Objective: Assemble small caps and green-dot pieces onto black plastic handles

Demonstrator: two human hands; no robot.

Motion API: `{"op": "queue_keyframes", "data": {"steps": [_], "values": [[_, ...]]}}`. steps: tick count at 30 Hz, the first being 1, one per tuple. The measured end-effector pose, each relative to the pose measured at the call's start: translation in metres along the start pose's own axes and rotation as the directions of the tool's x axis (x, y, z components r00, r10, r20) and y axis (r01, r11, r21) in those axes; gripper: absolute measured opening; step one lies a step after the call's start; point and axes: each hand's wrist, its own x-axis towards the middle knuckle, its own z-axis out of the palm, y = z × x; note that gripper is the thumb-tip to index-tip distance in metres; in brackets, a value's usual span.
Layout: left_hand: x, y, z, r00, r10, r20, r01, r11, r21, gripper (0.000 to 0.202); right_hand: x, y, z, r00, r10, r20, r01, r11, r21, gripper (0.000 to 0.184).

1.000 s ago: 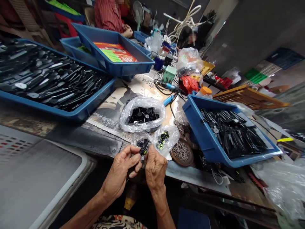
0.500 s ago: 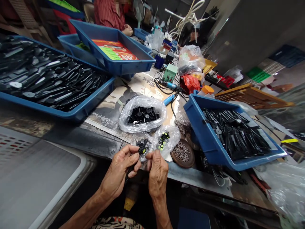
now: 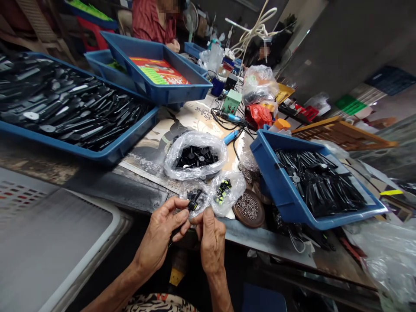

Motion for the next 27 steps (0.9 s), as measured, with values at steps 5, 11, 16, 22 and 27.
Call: {"op": "queue_keyframes", "data": {"steps": [5,11,16,22,27], "values": [[-0.004,0.003,-0.001,0.999,0.046,0.015,-0.047,0.997,0.068,0.012,-0.002,-0.002,0.003,0.994,-0.088,-0.06,0.086,0.996,-0.036,0.029],[-0.006,0.002,-0.001,0.995,0.101,0.012,-0.102,0.985,0.14,0.009,-0.004,-0.005,0.006,0.995,-0.103,-0.017,0.103,0.995,0.001,0.024],[-0.005,-0.005,-0.006,0.952,0.301,0.061,-0.302,0.884,0.356,0.015,-0.006,0.001,0.005,0.999,-0.035,0.029,0.031,0.994,0.105,0.024],[-0.002,-0.004,-0.01,0.89,0.422,0.173,-0.451,0.753,0.479,0.017,-0.006,0.001,0.009,0.986,0.164,0.03,-0.165,0.933,0.32,0.029],[0.0,-0.003,-0.009,0.883,0.43,0.186,-0.461,0.725,0.512,0.018,-0.003,-0.005,0.01,0.962,0.224,0.155,-0.272,0.817,0.508,0.033]]}}
